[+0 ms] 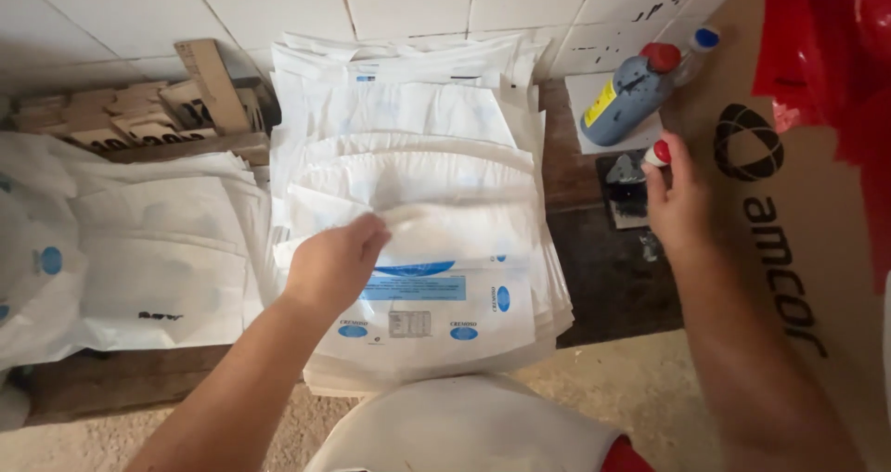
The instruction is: Manually applying a stamp to individual plastic cheese bags at a workstation.
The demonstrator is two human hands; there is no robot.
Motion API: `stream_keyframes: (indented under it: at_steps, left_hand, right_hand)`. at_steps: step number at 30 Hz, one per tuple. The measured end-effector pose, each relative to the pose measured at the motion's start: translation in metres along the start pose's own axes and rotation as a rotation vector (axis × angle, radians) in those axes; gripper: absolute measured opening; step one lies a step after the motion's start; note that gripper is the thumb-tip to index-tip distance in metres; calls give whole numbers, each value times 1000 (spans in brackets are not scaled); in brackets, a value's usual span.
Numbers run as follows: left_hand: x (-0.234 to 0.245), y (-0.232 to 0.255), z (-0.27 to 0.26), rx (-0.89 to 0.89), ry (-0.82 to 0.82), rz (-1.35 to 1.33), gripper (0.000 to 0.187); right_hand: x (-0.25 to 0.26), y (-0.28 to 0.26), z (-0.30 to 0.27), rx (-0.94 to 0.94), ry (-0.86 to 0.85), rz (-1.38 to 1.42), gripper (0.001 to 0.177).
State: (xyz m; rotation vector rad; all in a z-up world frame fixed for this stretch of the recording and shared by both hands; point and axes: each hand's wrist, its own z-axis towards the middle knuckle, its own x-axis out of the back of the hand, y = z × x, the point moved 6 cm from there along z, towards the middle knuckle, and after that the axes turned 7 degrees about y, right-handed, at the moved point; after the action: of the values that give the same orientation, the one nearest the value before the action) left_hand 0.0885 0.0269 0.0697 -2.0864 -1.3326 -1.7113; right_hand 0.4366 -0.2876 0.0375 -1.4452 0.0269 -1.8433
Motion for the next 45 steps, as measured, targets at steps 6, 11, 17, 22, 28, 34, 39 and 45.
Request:
stream_keyframes:
  at_steps: [6,11,17,22,28,34,39,45]
  left_hand:
    - [-2,15,-7,169,-2,-475,26]
    - [-34,14,-9,-187,-6,-434,87]
    - [-76,-19,-6,-654,152,-71,80]
    - [-72,-30,-10,-752,190,-15,74]
    - [-79,-37,-10,-727,60,-70,86]
    - [-74,-41,-15,-869,94,-45,70]
    - [-49,-16,-50,-833,-215,207,73]
    - [-53,-43,-55,-895,-145,94,55]
  right_hand:
    - [18,-10,18,-93,-72,102,47]
    - [21,-22,17,26,-77,-53,46]
    - [5,-3,7,25,-17,2,45]
    - [44,-60,4,-343,-147,138,48]
    - [34,-129,-96,139,51,412,55]
    - [-40,-172,-189,354,-39,377,47]
    - [-58,-190,-202,462,-21,225,44]
    - [-3,-165,-155,-181,-33,704,53]
